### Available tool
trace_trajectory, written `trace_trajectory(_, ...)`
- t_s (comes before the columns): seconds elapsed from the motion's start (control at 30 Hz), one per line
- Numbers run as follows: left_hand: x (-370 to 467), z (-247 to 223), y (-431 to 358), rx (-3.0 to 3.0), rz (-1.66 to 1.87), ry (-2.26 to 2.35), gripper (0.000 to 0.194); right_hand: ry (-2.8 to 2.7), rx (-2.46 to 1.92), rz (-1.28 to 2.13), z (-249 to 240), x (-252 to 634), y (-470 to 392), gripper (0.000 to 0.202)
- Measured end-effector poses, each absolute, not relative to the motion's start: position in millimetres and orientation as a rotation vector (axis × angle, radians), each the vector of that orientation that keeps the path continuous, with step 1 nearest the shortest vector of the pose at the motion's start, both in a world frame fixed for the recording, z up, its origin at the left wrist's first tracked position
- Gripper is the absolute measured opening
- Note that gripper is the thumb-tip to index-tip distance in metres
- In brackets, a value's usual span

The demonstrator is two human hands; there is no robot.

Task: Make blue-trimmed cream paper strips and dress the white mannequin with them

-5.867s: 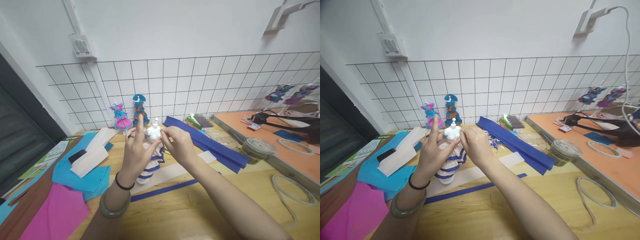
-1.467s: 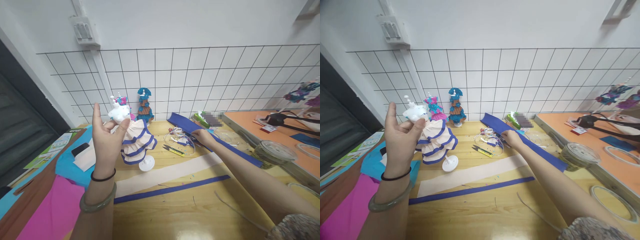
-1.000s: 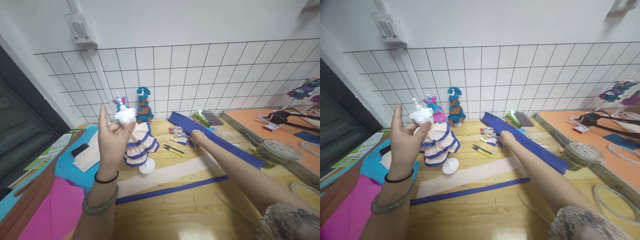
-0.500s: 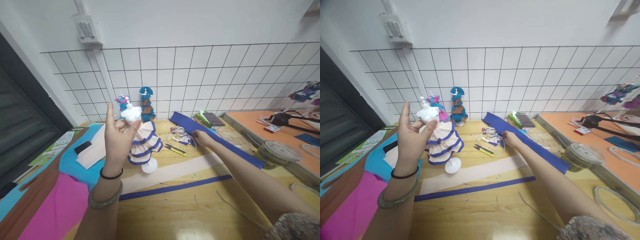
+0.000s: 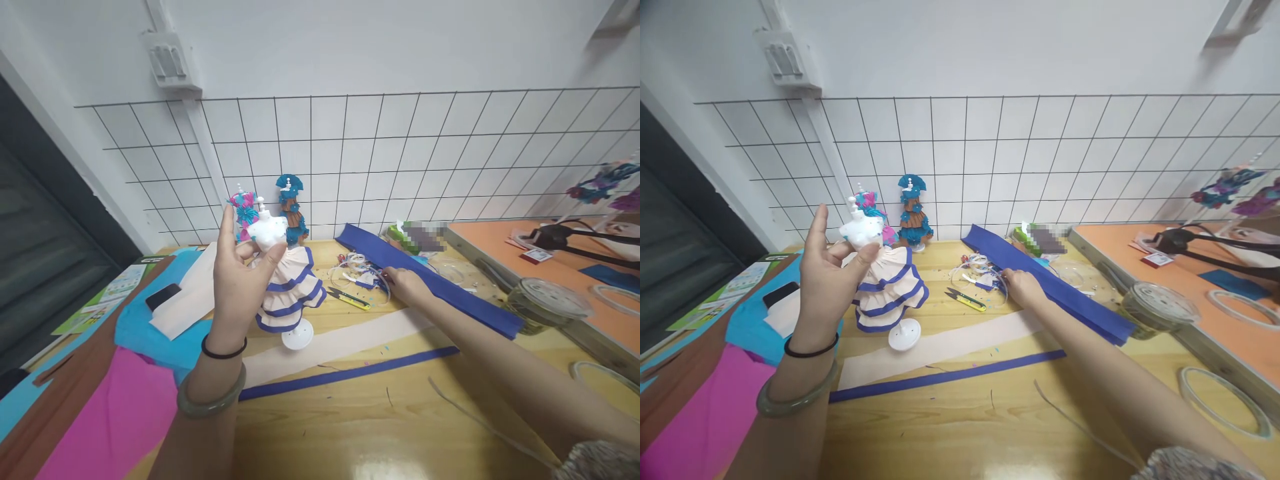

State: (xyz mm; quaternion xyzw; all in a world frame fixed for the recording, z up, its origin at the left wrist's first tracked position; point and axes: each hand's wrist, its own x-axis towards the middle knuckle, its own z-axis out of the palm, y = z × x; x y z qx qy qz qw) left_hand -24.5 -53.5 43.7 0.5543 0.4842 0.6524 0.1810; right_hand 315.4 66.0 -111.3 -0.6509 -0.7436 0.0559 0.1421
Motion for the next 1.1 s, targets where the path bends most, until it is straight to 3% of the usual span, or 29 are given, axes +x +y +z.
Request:
trace_trajectory(0.3,-23,43,-52,1.572,1.829,1.371,0.09,-1.964,-1.77,0.312,-125,340,39,0.044)
trace_trajectory(0.47,-21,42,-52,1.585,1.819,1.358,0.092,-1.748,-1.786,0.289,-110,344,35,0.037)
trace_trajectory(0.53,-20,41,-51,1.572,1.799,1.333,0.092,-1.691,-1.798,0.273,-96,338,31,0.036)
trace_trajectory(0.7,-19,38,-48,1.528,1.673,1.194,0.095,-1.635,-1.622,0.471,-47,292,5,0.057)
trace_trajectory(0.8,-17,39,-48,1.535,1.564,1.113,0.096,-1.659,-1.336,0.642,-17,250,-17,0.045)
trace_trajectory(0.93,-15,40,-52,1.527,1.442,1.013,0.099,-1.626,-0.873,0.897,20,205,-38,0.053)
trace_trajectory(1.1,-14,36,-55,1.586,1.282,0.898,0.1,-1.732,-0.798,0.859,64,180,-42,0.035)
